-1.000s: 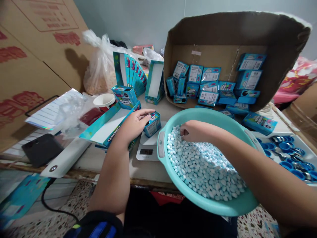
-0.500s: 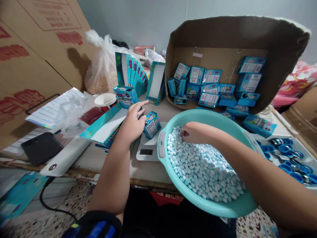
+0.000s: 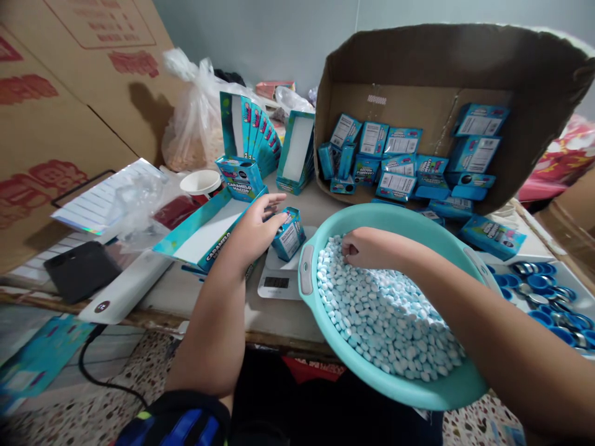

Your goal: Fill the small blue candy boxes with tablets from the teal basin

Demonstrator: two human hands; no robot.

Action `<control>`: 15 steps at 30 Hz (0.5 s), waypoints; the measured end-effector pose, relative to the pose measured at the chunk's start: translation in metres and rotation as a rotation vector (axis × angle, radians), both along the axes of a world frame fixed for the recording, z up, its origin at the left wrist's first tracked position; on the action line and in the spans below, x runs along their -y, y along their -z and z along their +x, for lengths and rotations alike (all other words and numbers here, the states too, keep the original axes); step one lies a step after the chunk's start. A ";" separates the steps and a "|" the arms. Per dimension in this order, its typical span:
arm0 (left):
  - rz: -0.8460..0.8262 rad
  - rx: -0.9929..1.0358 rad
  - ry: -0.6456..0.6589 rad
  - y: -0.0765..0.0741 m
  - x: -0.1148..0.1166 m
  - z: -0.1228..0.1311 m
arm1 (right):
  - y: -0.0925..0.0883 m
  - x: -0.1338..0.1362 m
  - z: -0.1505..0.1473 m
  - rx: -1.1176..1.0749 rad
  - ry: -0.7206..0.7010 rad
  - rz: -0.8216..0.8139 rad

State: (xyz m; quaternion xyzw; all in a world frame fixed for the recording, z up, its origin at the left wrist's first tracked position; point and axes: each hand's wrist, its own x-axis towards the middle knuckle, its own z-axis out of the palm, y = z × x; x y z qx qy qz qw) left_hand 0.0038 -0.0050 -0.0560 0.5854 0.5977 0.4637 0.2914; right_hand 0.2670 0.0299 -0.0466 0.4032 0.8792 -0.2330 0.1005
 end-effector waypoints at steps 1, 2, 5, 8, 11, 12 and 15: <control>0.041 -0.007 -0.005 -0.002 0.001 0.000 | 0.001 0.000 0.000 -0.003 -0.002 0.000; 0.089 -0.006 -0.015 -0.004 0.001 0.001 | 0.001 0.000 0.001 -0.005 -0.005 0.002; 0.220 0.034 -0.046 -0.009 0.003 0.001 | 0.001 0.000 0.001 -0.003 -0.008 0.010; 0.298 0.075 -0.075 -0.013 0.005 0.002 | -0.003 0.003 0.000 0.003 -0.006 0.020; 0.366 0.133 -0.110 -0.015 0.006 0.003 | -0.005 0.004 -0.001 0.013 0.005 0.014; 0.390 0.158 -0.117 -0.016 0.006 0.003 | -0.005 0.004 -0.001 0.019 0.006 0.011; 0.440 0.226 -0.133 -0.017 0.005 0.004 | -0.003 0.006 -0.005 0.066 -0.009 0.036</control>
